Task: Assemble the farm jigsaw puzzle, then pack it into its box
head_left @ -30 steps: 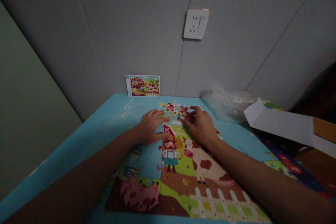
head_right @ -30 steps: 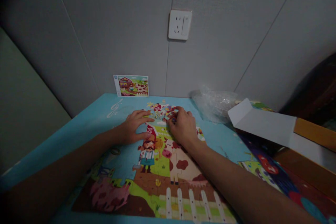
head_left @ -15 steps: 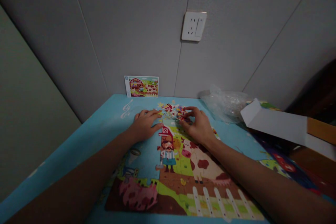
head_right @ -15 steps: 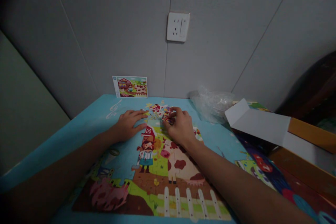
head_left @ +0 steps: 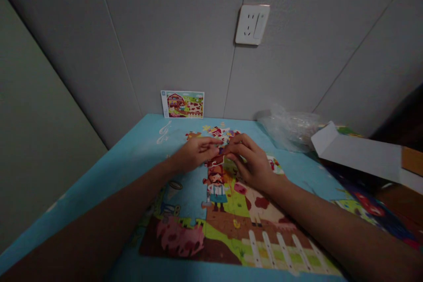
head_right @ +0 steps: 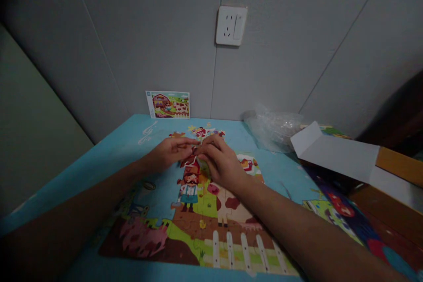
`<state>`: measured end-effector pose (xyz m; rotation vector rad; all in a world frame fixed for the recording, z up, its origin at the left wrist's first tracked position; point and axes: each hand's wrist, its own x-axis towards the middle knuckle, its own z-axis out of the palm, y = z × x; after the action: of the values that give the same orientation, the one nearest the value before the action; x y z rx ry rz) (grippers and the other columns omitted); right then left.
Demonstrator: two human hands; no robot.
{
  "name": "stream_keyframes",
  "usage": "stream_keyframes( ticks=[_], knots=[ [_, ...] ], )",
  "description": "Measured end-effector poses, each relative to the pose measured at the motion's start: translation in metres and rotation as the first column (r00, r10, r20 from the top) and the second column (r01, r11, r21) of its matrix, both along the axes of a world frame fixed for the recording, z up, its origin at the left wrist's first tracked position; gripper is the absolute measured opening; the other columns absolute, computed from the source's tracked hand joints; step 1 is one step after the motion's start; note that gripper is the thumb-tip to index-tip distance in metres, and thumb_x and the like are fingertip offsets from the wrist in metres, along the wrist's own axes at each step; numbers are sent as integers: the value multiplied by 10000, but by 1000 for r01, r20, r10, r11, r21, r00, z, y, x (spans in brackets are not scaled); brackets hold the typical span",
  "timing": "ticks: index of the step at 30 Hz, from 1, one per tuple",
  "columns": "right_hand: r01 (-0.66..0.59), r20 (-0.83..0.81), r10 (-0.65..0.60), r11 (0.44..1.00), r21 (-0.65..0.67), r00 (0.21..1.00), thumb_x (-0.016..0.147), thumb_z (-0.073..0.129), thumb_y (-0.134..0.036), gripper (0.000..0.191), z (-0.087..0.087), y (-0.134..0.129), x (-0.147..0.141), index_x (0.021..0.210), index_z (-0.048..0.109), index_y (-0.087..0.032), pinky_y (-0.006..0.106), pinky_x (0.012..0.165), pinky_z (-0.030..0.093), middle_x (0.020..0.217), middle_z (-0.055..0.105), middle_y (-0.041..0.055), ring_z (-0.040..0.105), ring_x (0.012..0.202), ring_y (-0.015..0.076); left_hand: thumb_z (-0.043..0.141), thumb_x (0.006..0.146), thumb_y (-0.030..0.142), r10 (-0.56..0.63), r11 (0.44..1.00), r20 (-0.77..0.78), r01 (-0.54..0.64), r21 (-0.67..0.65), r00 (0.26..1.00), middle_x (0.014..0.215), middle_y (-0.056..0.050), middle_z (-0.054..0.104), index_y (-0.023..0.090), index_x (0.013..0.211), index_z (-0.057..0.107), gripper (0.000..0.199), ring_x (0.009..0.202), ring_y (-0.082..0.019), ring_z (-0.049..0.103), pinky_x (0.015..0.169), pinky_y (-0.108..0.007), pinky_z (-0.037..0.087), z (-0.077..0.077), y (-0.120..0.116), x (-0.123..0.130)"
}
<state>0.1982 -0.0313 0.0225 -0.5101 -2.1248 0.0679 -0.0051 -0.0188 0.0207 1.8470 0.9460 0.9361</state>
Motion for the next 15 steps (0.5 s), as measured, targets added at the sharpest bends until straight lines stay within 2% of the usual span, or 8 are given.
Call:
stream_keyframes(
  ticks=[1,3,7,10,13,15],
  knots=[
    [-27,10,27,1000,-10,1000,904,486,-152,116,-1,0,-1,912,595,-190,327,758,479,887,573,75,557,857,183,594,796,329,-54,996,28,56,-74,998,694,-5,632,125,1043,619,321,571,-112,559,534,-230,435,-1,0,1],
    [-6,6,7,999,-49,1000,902,475,-138,121,-3,3,0,944,579,-184,317,758,476,888,595,75,568,846,179,646,743,313,-43,988,75,53,-142,996,605,24,582,122,922,607,265,496,-88,515,477,-206,394,-3,1,1],
    [176,3,-179,968,-178,984,924,447,-194,161,-7,7,4,1018,575,-170,286,705,451,871,645,66,591,776,165,670,718,347,167,977,114,-149,-151,979,537,18,591,150,760,537,241,442,-87,506,423,-191,347,0,3,-2],
    [203,103,-181,936,-289,978,940,432,-267,210,-8,8,3,878,607,-169,251,613,398,712,617,21,550,636,135,644,743,376,208,969,86,-194,-152,974,543,7,613,148,751,550,247,411,-71,466,403,-183,324,5,1,-3],
    [208,156,-162,914,-347,974,923,458,-306,279,-9,7,2,698,552,-170,231,515,309,548,490,-28,429,495,101,620,758,391,156,982,38,-151,-116,987,481,31,556,146,702,557,259,371,-50,389,384,-175,276,8,-2,-4],
    [218,153,-173,910,-353,973,920,445,-304,295,-10,7,2,665,515,-174,229,496,276,521,443,-40,385,470,95,619,755,397,126,986,22,-123,-111,992,465,42,529,147,688,555,266,366,-46,367,379,-174,257,9,-3,-6]
  ],
)
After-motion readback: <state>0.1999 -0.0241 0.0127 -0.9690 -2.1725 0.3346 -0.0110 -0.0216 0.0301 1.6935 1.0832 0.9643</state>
